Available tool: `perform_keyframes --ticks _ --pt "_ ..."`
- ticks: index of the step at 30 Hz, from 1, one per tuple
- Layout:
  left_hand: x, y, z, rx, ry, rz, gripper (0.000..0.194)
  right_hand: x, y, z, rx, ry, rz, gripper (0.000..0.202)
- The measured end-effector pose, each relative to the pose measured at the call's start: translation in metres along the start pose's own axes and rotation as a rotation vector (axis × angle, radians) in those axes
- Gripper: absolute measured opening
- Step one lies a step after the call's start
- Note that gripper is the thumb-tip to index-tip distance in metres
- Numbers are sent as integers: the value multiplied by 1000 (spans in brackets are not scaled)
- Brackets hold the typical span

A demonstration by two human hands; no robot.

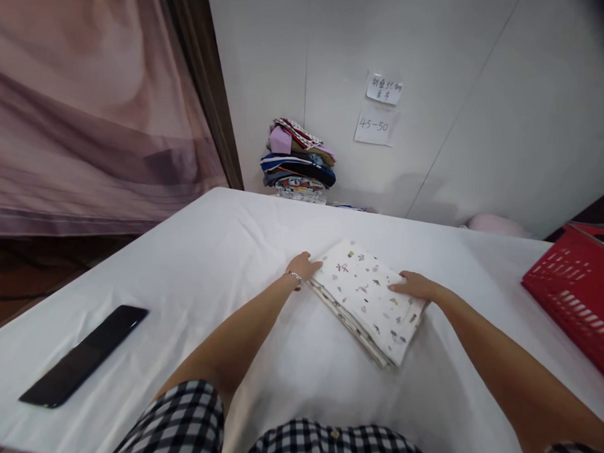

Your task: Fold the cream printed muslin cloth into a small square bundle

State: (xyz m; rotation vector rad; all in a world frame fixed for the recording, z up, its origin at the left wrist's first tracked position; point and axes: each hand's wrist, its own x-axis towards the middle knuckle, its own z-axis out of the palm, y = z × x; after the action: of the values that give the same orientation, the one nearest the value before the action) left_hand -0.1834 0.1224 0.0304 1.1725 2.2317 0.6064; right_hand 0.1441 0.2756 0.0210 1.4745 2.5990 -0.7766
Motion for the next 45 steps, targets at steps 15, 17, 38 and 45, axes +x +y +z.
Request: perform_keyframes --ticks 15,17,38,45 --pt "-15 -58 -17 -68 291 -150 39 78 -100 -20 -393 171 -179 50" --pt "-15 -61 -17 -53 267 -157 41 74 -107 -6 -419 191 -210 41" --pt "-45 -47 8 325 262 791 25 -76 -88 63 -188 425 -539 30" --pt "-53 -49 8 341 264 804 28 -84 -91 67 -182 494 -453 35"
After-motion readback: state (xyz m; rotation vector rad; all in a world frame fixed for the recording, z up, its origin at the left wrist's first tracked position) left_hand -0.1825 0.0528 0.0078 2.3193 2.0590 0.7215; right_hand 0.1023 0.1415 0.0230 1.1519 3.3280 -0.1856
